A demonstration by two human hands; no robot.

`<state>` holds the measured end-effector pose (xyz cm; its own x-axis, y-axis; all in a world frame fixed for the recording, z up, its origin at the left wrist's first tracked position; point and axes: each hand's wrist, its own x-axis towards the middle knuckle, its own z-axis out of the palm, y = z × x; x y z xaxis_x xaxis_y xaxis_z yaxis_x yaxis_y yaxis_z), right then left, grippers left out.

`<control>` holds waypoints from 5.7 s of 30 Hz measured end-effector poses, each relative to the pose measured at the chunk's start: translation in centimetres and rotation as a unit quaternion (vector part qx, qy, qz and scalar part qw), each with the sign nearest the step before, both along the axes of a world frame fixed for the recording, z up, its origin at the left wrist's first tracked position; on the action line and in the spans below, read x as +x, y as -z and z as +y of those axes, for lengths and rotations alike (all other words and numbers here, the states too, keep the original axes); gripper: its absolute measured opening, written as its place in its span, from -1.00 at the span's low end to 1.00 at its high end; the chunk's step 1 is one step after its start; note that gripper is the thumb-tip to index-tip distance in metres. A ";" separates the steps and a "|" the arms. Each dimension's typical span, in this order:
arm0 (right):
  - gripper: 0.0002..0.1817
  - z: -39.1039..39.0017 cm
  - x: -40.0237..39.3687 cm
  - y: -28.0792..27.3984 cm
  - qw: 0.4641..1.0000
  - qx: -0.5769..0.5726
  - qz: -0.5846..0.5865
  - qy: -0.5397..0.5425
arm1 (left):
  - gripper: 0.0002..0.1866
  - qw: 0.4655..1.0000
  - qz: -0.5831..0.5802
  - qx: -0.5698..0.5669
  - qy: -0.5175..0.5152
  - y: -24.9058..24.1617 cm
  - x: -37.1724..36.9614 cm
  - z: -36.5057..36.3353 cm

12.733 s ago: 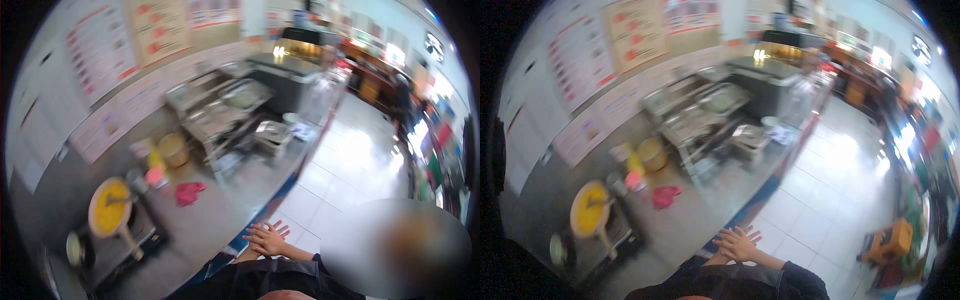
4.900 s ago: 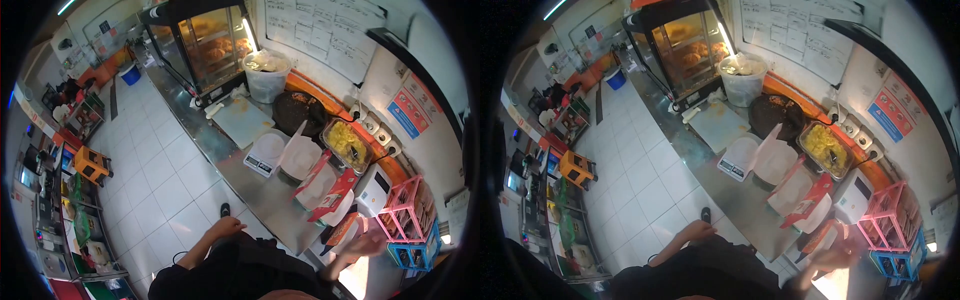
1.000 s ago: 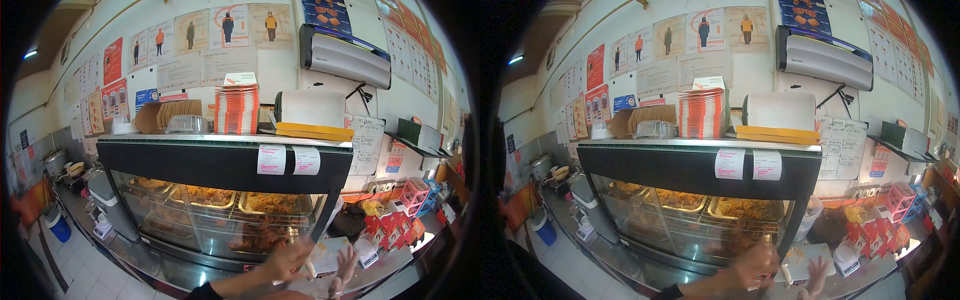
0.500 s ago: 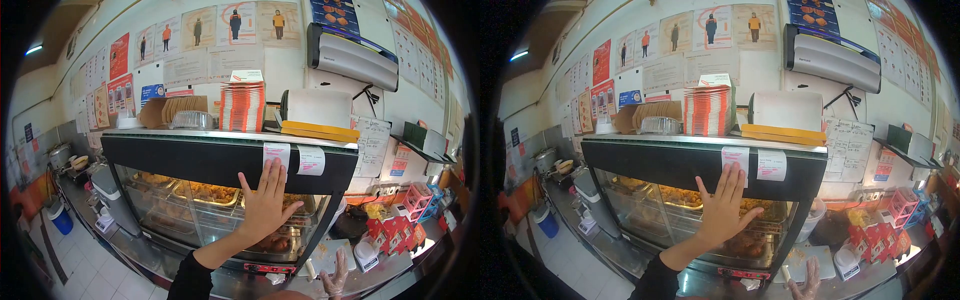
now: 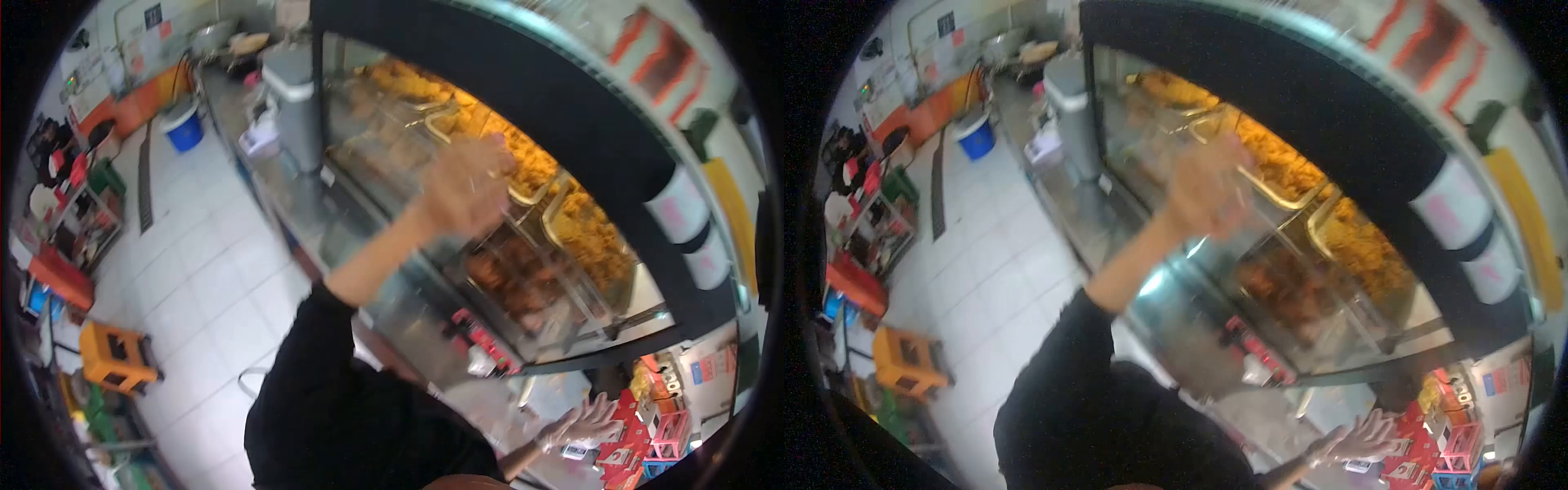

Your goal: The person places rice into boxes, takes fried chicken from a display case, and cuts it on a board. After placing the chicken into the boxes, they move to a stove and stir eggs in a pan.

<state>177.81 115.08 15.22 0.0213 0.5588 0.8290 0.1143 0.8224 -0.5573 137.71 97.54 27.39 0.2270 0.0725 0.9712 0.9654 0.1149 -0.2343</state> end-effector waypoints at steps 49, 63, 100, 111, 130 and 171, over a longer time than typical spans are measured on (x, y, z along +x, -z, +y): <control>0.10 -18.8 -61.8 -2.6 0.817 -0.204 -0.532 0.087 | -0.86 0.776 -0.497 -0.346 0.176 31.7 -16.9 -26.7; -0.34 -18.1 -59.1 0.0 0.964 0.007 -0.260 0.051 | -0.60 0.384 -0.786 -0.066 0.479 25.7 -17.1 -16.4; -0.51 14.8 4.5 14.4 0.847 -0.285 -0.146 0.425 | -0.41 0.061 -0.850 -0.054 0.521 20.8 -6.4 -7.6; 0.05 13.9 2.7 10.5 0.732 -0.422 -0.331 0.419 | -0.59 0.102 -0.886 -0.017 0.453 22.3 -8.0 -14.4; -0.68 -21.5 -47.0 -2.2 0.893 0.118 -0.295 -0.319 | -0.69 0.209 -0.836 -0.004 0.508 24.2 -23.6 -26.7; -0.39 -18.0 -41.1 0.7 0.306 -0.575 0.185 -0.736 | -0.85 0.106 -0.912 0.002 0.397 31.4 -17.5 -22.4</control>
<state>136.73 97.07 14.53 -0.9817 0.1064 0.1579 -0.1535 -0.9328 -0.3261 120.20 75.16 -4.00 -0.4053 0.7317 -0.5480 -0.8890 -0.1756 0.4230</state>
